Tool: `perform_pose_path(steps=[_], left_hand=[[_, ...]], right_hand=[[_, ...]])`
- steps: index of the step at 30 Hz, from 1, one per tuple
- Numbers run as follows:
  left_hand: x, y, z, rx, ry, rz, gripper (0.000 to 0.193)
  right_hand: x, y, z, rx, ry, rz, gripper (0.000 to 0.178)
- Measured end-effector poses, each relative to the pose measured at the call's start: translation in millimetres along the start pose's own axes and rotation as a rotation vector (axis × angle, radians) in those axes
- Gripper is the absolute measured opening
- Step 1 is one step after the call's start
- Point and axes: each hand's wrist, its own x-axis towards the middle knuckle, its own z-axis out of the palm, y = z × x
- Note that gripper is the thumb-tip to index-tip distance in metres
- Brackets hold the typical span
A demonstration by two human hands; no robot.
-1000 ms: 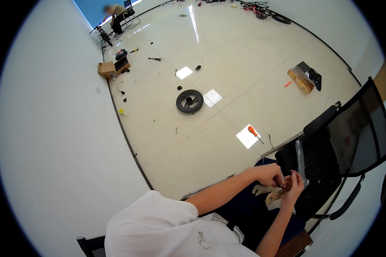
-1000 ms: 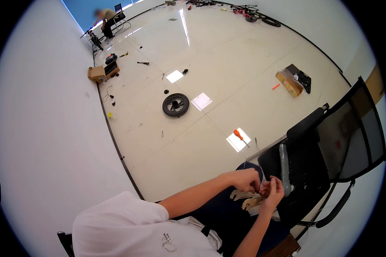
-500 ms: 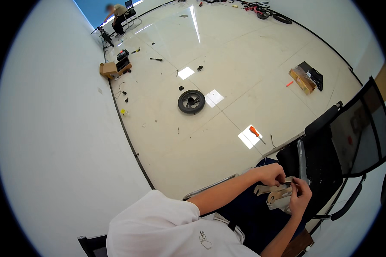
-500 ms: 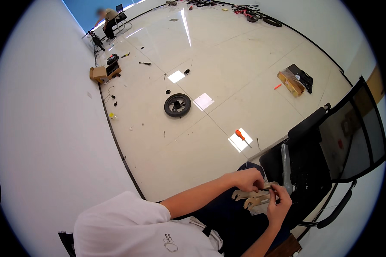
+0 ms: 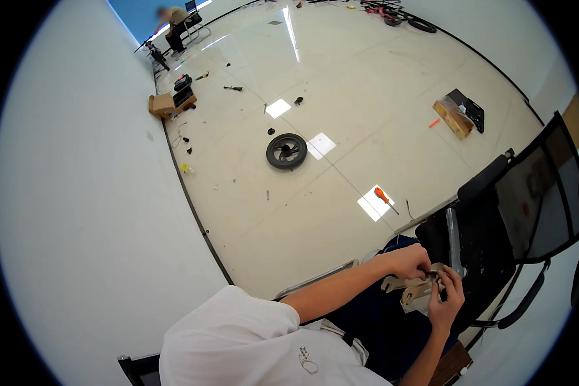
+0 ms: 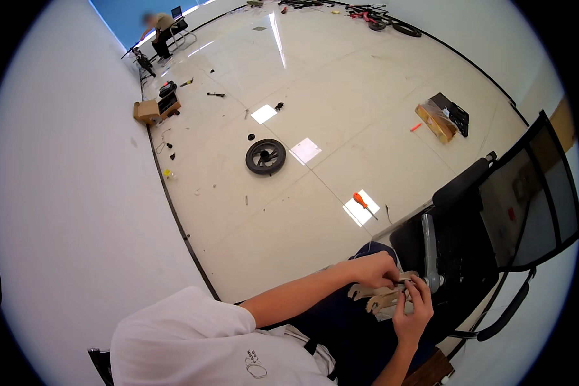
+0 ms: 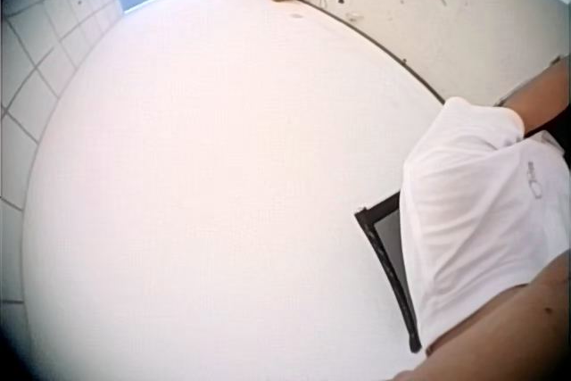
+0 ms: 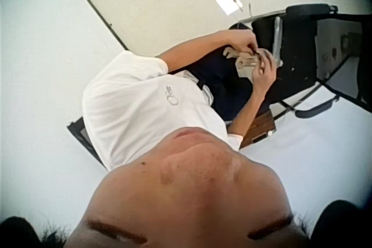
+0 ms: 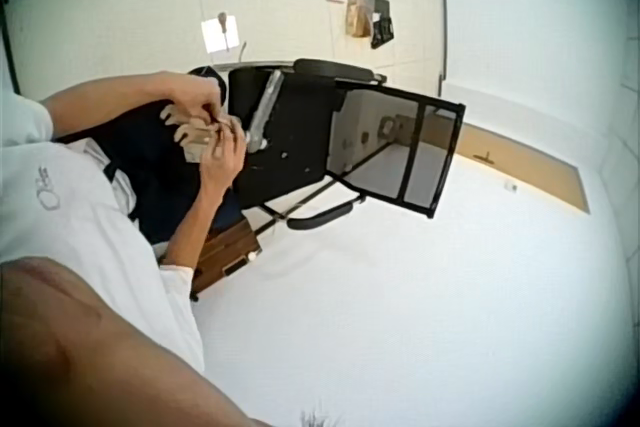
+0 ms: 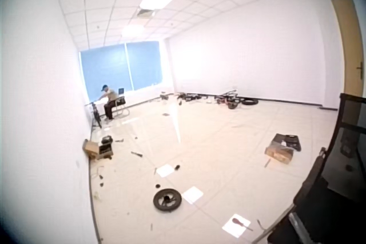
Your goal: The person sits in a chair and assembles a small mechanical component using a screwdriver. They repeatedly insert and tighten screws into a beige plastic frame while holding the assembly on their lap.
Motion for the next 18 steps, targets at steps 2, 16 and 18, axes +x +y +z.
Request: perform_pose_path(steps=[2, 16, 18], left_hand=[[-1, -1, 2, -0.025, 0.02, 0.007, 0.018], [3, -9, 2, -0.178, -0.014, -0.232, 0.025], [6, -5, 0, -0.15, -0.029, -0.238, 0.022]], right_hand=[[-9, 4, -1, 0.139, -0.009, 0.163, 0.024], [-5, 41, 17, 0.831, 0.044, 0.628, 0.025], [1, 44, 17, 1.011, 0.093, 0.779, 0.025]])
